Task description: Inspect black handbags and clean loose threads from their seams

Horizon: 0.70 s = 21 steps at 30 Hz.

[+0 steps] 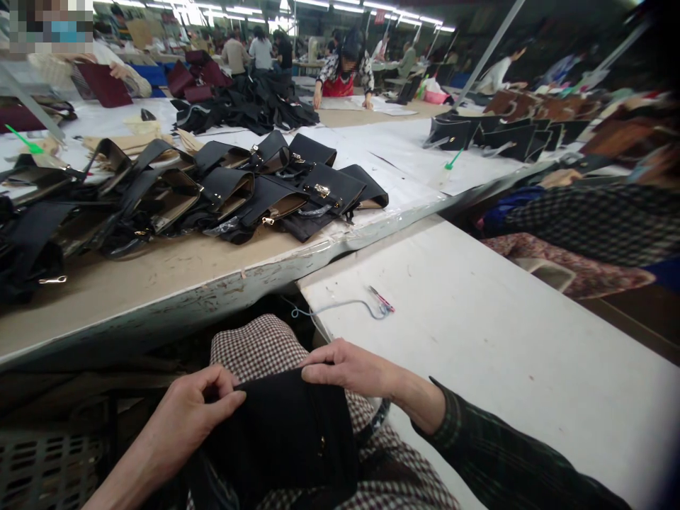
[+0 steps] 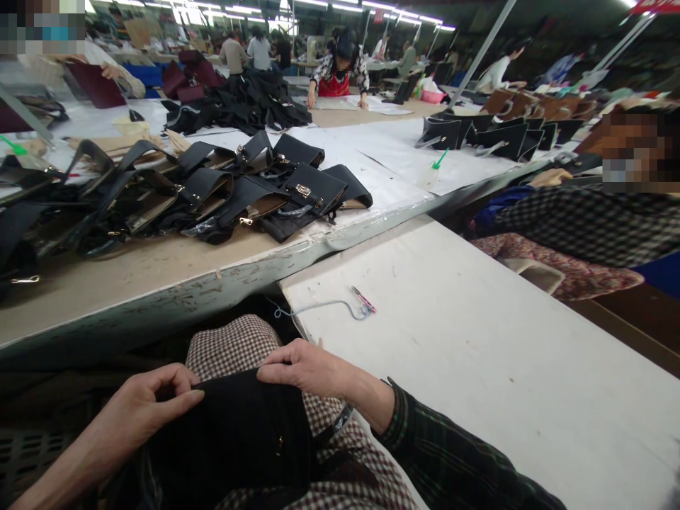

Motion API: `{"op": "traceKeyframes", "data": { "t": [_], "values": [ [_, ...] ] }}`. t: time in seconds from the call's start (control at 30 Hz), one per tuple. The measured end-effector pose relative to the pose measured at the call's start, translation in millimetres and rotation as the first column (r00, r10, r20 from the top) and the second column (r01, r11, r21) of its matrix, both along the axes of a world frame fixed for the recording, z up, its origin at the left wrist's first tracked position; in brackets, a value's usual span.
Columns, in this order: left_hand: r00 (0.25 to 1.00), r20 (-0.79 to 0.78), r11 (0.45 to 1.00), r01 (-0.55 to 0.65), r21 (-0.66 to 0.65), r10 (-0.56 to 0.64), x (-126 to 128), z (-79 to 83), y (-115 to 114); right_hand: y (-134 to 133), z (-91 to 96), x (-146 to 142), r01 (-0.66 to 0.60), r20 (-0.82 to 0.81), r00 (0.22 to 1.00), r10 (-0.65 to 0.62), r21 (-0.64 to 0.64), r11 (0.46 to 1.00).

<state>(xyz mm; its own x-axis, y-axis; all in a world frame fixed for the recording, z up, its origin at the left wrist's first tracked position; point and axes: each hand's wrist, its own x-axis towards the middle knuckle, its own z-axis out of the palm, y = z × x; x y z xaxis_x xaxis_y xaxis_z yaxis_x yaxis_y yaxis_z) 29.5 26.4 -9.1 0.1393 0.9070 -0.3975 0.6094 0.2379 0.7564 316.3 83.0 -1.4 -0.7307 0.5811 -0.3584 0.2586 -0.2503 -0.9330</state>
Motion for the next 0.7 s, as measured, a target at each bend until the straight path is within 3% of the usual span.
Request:
{"op": "traceKeyframes", "data": {
  "t": [0.17,0.4,0.7],
  "values": [
    [1.000,-0.003,1.000,0.004,-0.012,-0.004,-2,0.0,-2,0,-1.5,-2,0.011,0.027,1.000,-0.013,0.060,0.998],
    [0.999,0.026,0.999,-0.028,-0.023,0.029,0,0.4,-2,-14,-9.7,-12,0.086,0.066,0.992,-0.104,0.235,0.968],
    [0.997,-0.002,0.996,-0.074,0.040,0.074,4,7.3,-3,-15,-15.6,-14,0.143,0.090,0.982,-0.167,0.231,0.962]
  ]
}}
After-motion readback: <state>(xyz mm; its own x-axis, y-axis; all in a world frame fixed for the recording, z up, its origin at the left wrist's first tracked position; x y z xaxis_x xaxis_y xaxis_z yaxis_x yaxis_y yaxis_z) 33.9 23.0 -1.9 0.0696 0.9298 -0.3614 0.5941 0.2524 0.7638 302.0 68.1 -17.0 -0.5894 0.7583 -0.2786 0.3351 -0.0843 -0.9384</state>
